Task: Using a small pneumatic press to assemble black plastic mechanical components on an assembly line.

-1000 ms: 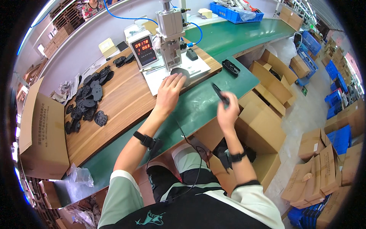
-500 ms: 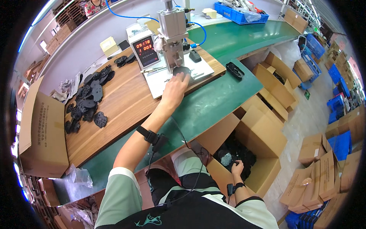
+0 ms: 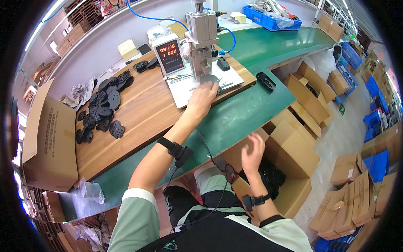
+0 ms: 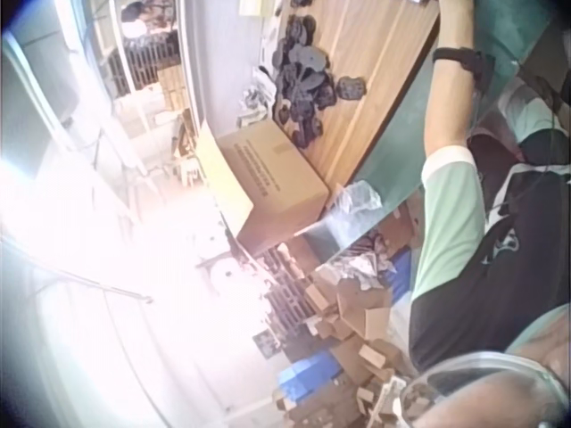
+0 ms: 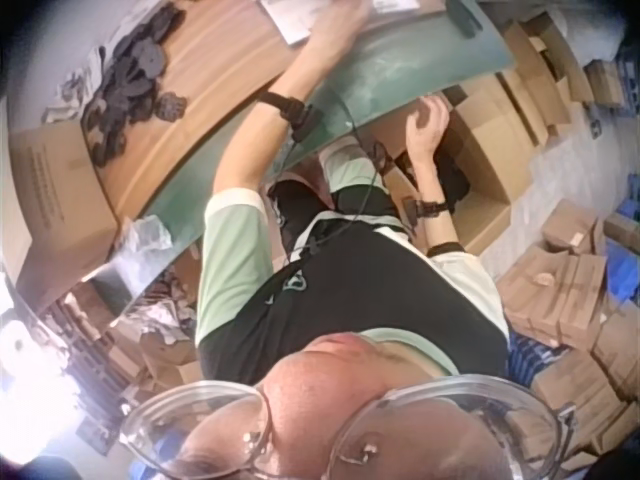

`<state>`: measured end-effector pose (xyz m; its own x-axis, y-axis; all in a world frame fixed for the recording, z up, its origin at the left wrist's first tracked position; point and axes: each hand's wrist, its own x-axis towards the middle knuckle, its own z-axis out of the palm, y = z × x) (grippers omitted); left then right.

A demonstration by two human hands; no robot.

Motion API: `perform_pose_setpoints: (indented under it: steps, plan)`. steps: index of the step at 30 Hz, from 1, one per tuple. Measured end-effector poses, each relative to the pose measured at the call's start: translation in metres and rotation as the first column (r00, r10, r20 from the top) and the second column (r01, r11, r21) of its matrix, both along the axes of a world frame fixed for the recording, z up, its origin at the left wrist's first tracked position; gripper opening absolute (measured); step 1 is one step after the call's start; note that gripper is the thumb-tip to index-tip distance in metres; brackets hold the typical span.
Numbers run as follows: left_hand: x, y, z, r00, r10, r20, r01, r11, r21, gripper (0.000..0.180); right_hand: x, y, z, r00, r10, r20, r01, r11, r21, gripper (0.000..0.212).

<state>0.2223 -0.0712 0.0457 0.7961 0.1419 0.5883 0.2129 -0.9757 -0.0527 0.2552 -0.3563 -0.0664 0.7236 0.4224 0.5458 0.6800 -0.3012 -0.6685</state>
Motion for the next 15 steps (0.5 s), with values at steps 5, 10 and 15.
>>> perform_pose_setpoints:
  steps: [5,10,15]
  plan:
    - [0.01,-0.008,0.013,0.997,-0.02,-0.076,0.017,0.999,-0.043,0.05,0.035,0.096,0.105,0.923,0.242,0.3,-0.195,0.965,-0.177,0.06]
    - [0.004,-0.003,0.007,0.997,0.024,-0.078,-0.034,0.99,-0.136,0.077,0.069,0.181,0.096,0.857,0.361,0.367,-0.28,0.925,-0.256,0.062]
    - [-0.005,-0.009,0.006,1.0,-0.021,0.021,0.026,0.957,-0.288,0.079,0.077,0.195,0.09,0.886,0.308,0.346,-0.211,0.933,-0.291,0.04]
